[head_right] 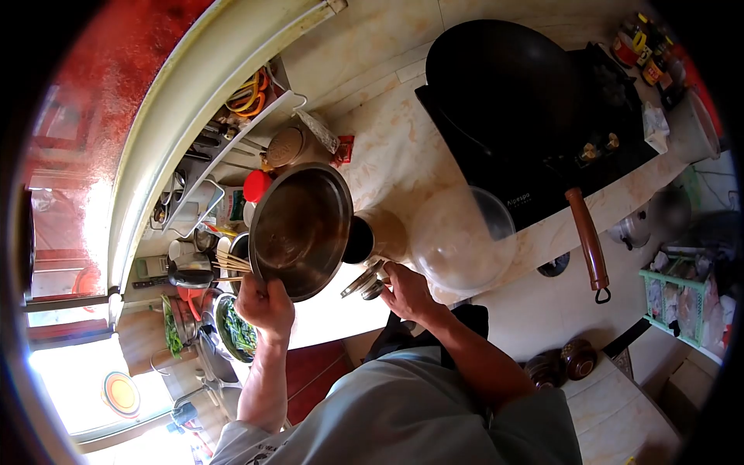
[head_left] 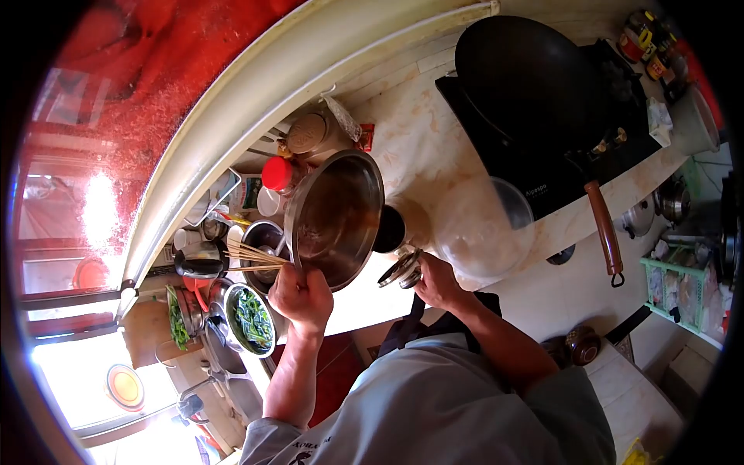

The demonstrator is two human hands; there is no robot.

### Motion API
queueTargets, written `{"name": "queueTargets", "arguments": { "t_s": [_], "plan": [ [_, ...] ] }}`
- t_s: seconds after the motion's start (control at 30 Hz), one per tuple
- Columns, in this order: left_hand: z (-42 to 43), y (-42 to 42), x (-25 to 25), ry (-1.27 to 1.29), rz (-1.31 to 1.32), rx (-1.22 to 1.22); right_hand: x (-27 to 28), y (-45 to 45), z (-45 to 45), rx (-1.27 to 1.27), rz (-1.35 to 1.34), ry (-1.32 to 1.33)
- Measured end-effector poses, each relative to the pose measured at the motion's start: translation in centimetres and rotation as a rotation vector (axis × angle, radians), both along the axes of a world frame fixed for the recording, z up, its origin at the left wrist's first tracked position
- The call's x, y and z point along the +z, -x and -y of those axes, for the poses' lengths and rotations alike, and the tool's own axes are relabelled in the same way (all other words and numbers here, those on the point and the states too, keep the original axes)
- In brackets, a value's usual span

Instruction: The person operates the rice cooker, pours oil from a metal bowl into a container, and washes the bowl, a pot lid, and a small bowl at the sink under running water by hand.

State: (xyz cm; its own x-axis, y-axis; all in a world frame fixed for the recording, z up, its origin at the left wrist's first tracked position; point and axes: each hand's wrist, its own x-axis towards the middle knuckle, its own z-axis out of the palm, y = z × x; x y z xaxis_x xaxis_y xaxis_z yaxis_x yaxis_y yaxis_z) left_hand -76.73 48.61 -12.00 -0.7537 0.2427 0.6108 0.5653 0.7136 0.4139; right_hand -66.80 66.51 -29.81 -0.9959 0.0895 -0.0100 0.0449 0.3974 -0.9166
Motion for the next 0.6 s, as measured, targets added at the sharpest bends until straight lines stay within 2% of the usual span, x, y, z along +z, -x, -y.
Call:
{"name": "queueTargets", "arguments": {
  "t_s": [0.1, 0.6],
  "plan": [
    [-0.6, 0.1, 0.0, -0.051, -0.002, -0.003, -0.4, 0.0, 0.2, -0.004, -0.002, -0.001],
    [-0.9, 0.6, -0.4, 0.012, -0.096, -0.064, -1.1, 0.0, 0.4, -0.026, -0.066, 0.016]
  ]
}}
